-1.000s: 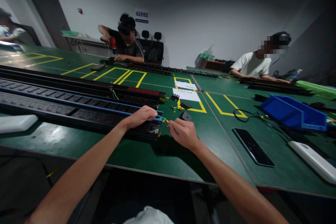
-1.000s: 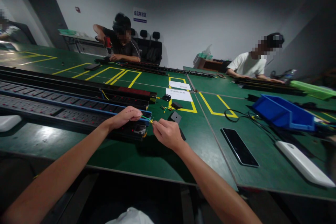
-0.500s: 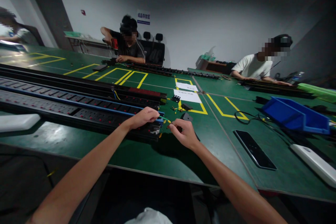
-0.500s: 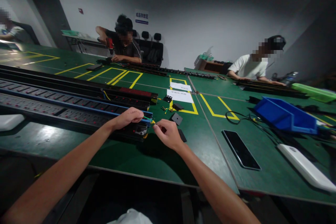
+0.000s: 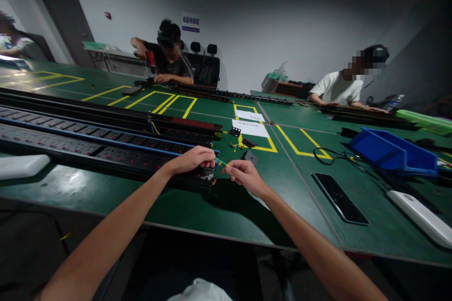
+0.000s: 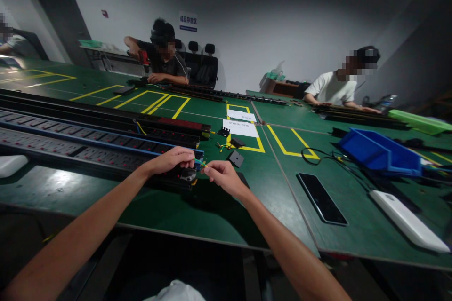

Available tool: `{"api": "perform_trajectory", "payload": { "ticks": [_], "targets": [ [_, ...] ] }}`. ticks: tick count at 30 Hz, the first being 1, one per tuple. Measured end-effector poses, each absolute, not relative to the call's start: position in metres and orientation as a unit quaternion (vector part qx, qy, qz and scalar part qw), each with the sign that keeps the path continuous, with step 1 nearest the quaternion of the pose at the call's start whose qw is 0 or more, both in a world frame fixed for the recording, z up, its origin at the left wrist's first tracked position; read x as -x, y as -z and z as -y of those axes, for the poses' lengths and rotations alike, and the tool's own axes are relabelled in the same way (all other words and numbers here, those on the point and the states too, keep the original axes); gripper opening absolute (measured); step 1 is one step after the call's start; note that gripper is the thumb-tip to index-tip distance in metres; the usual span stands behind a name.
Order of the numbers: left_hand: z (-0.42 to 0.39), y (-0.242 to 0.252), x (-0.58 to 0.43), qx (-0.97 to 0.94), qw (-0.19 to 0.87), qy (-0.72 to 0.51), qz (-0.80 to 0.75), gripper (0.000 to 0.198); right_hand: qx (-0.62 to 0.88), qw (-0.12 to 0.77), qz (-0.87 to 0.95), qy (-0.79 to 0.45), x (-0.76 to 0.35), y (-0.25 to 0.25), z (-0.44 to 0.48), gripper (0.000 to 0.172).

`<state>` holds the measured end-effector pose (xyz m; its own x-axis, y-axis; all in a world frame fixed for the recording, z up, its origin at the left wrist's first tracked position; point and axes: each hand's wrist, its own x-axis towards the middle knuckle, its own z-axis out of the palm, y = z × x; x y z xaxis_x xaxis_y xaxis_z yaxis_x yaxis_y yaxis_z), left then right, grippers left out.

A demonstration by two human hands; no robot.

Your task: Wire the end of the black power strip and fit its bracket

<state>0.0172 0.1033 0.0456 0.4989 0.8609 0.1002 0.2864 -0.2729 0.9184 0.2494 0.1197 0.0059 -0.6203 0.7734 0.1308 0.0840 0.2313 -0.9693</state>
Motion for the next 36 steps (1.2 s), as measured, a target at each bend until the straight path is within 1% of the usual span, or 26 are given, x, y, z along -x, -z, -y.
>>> {"api": "perform_trajectory", "payload": {
  "ticks": [8,13,15,22,32,36],
  "targets": [
    [-0.1039,-0.045,-0.0169,-0.726,0.476,-0.308,-0.39,0.038,0.292,0.304,0.705,-0.57,-0.2491,-0.0083,-0.119,0.035],
    [-0.1029,-0.0444,-0.0159,-0.712,0.481,-0.319,-0.401,0.051,0.296,0.3,0.704,-0.571,-0.2496,-0.0068,-0.1205,0.033],
    [-0.1023,-0.045,-0.0161,-0.712,0.48,-0.319,-0.4,0.053,0.296,0.299,0.705,-0.571,-0.2496,-0.006,-0.1208,0.032],
    [-0.1027,-0.048,-0.0172,-0.723,0.471,-0.309,-0.4,0.042,0.3,0.302,0.707,-0.565,-0.2493,-0.0051,-0.122,0.03],
    [-0.1017,-0.047,-0.0165,-0.715,0.492,-0.305,-0.392,0.038,0.314,0.318,0.696,-0.562,-0.2468,-0.0016,-0.1238,0.029],
    [-0.1015,-0.0463,-0.0163,-0.726,0.481,-0.294,-0.394,0.034,0.325,0.324,0.689,-0.561,-0.2456,-0.0014,-0.1237,0.028]
  ]
}}
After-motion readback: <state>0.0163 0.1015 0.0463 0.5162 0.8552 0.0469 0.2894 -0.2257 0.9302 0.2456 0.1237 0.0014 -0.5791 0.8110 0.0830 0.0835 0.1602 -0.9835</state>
